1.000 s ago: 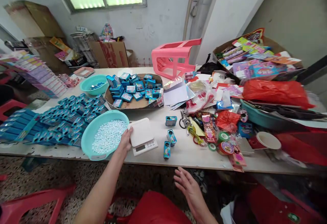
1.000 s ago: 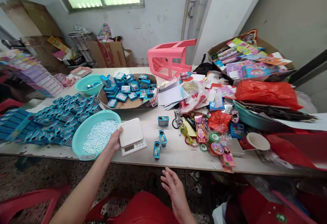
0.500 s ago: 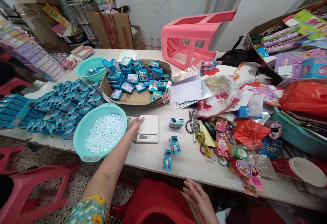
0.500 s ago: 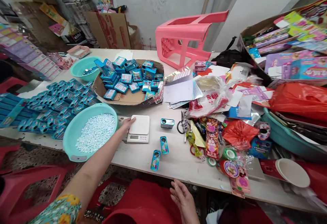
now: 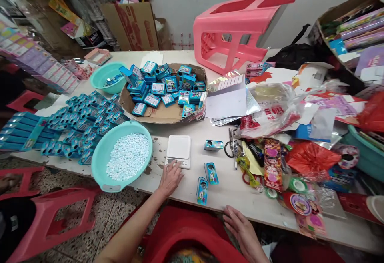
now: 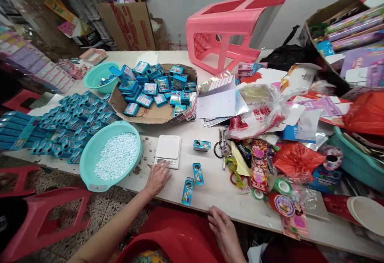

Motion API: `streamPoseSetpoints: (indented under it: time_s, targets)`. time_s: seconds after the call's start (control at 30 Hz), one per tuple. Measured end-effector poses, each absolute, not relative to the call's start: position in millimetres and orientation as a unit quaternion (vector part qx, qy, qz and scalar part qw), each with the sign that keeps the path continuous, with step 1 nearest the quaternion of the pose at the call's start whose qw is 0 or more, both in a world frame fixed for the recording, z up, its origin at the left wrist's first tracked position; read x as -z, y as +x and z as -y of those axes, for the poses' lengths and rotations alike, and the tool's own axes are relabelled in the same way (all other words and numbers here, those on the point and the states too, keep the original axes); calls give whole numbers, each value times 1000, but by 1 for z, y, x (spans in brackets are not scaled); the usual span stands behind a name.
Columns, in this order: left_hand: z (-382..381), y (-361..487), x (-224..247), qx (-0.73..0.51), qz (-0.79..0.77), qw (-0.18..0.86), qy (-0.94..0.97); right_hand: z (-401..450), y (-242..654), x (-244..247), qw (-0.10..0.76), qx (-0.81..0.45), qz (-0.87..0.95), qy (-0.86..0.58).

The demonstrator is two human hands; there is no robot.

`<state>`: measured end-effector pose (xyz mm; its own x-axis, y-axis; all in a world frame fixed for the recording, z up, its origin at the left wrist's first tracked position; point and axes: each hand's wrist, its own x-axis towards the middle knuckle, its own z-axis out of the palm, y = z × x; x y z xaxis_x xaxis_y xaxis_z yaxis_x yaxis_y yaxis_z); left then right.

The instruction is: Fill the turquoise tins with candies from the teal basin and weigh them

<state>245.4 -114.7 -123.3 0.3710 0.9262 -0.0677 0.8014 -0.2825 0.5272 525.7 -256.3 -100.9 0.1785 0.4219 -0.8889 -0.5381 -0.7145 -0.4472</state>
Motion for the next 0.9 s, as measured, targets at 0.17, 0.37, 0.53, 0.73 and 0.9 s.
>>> streamPoseSetpoints:
  time_s: [0.17, 0.37, 0.53, 0.73, 0.9]
  targets:
    - [104, 243, 137, -124, -537, 274, 789, 248, 506, 97, 385, -627, -56, -675]
    - [91, 239, 134, -84, -466, 274, 837, 250, 487, 98, 399, -613, -81, -677]
    - [49, 227, 114, -93, -449, 223, 860, 248, 470, 96, 411, -589, -86, -690]
    - [-56, 245, 109, -53, -494, 214, 841, 253, 432, 100, 417, -539, 17, -732]
    - [-79, 258, 128, -13, -475, 259, 841, 243, 387, 107, 438, -456, 146, -761]
